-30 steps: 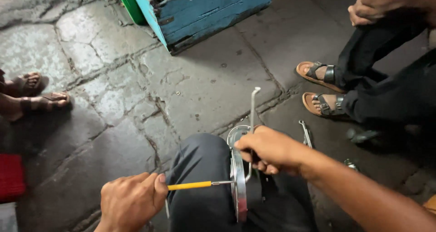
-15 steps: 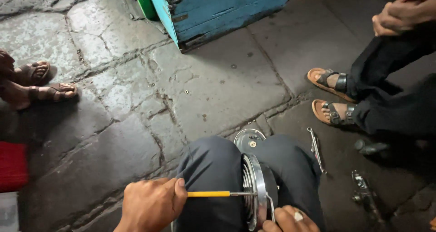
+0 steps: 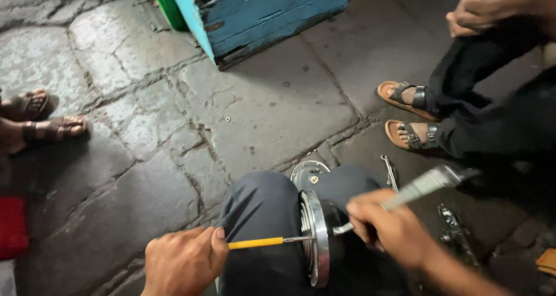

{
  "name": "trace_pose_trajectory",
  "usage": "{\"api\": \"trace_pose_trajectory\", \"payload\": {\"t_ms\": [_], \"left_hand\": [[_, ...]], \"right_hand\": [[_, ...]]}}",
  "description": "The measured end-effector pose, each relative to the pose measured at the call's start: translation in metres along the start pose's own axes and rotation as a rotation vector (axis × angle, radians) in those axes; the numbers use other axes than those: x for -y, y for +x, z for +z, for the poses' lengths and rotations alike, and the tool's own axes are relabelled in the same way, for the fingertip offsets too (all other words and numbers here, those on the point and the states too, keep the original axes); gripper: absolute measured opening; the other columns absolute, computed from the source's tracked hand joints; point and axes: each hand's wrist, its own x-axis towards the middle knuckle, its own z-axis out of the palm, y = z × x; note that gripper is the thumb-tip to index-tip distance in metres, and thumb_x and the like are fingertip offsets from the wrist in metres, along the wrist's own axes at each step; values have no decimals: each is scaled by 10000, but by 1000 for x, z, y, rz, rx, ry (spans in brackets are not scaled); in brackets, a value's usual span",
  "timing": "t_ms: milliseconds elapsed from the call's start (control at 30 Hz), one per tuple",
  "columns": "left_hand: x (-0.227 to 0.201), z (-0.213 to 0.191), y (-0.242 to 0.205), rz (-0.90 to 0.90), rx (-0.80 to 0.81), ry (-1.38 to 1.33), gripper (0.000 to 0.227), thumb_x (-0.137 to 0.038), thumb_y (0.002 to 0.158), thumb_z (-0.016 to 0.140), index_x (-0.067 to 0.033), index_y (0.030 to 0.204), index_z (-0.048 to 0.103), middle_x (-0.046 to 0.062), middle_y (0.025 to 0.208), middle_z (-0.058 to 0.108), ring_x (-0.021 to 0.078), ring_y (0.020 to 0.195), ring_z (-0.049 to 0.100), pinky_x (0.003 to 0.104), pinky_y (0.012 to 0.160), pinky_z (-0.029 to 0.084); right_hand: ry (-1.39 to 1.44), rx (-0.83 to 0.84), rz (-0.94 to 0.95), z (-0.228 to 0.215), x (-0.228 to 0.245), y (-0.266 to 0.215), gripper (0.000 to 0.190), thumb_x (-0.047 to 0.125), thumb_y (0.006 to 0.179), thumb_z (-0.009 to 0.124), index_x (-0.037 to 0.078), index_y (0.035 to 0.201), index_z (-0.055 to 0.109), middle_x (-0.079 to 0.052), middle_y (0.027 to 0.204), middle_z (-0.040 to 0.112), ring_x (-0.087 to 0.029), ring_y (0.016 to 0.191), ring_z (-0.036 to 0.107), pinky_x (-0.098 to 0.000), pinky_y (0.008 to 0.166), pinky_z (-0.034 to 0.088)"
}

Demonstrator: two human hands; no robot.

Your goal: Assembling or repairing a metal fan grill using a screwdriver and a wrench.

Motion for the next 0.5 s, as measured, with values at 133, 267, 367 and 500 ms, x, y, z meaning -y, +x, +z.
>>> {"api": "trace_pose_trajectory", "payload": {"t_ms": [133, 267, 367, 500], "left_hand": [[0, 2, -2, 6, 23, 22, 310, -281, 852, 583, -161, 567, 604, 27, 506, 639, 291, 432, 642, 454, 402, 473], [2, 1, -3, -13, 41, 52, 300, -277, 846, 586, -160, 571, 617, 30, 532, 635, 286, 410, 642, 458, 389, 472], [5, 7, -6, -12, 41, 20, 291, -276, 854, 582, -167, 589, 633, 23, 517, 646, 275, 403, 642, 449, 388, 481], [-1, 4, -2, -58, 116, 39, 284, -292, 825, 599, -159, 577, 636, 49, 539, 645, 292, 404, 652, 466, 402, 496]], "right_hand": [[-76, 33, 119, 3, 37, 33, 443, 305, 889, 543, 50, 527, 530, -52, 474, 527, -131, 380, 452, -294, 350, 317], [75, 207, 432, 9, 56, 55, 375, 261, 900, 582, 71, 587, 505, -47, 516, 486, -122, 380, 407, -266, 316, 255], [-178, 187, 180, 11, 49, 49, 363, 260, 925, 559, 72, 616, 530, -65, 538, 513, -149, 422, 427, -281, 372, 289], [-492, -64, -450, 22, 11, -3, 359, 247, 986, 541, 110, 653, 551, -70, 587, 571, -200, 565, 602, -314, 559, 438]]}}
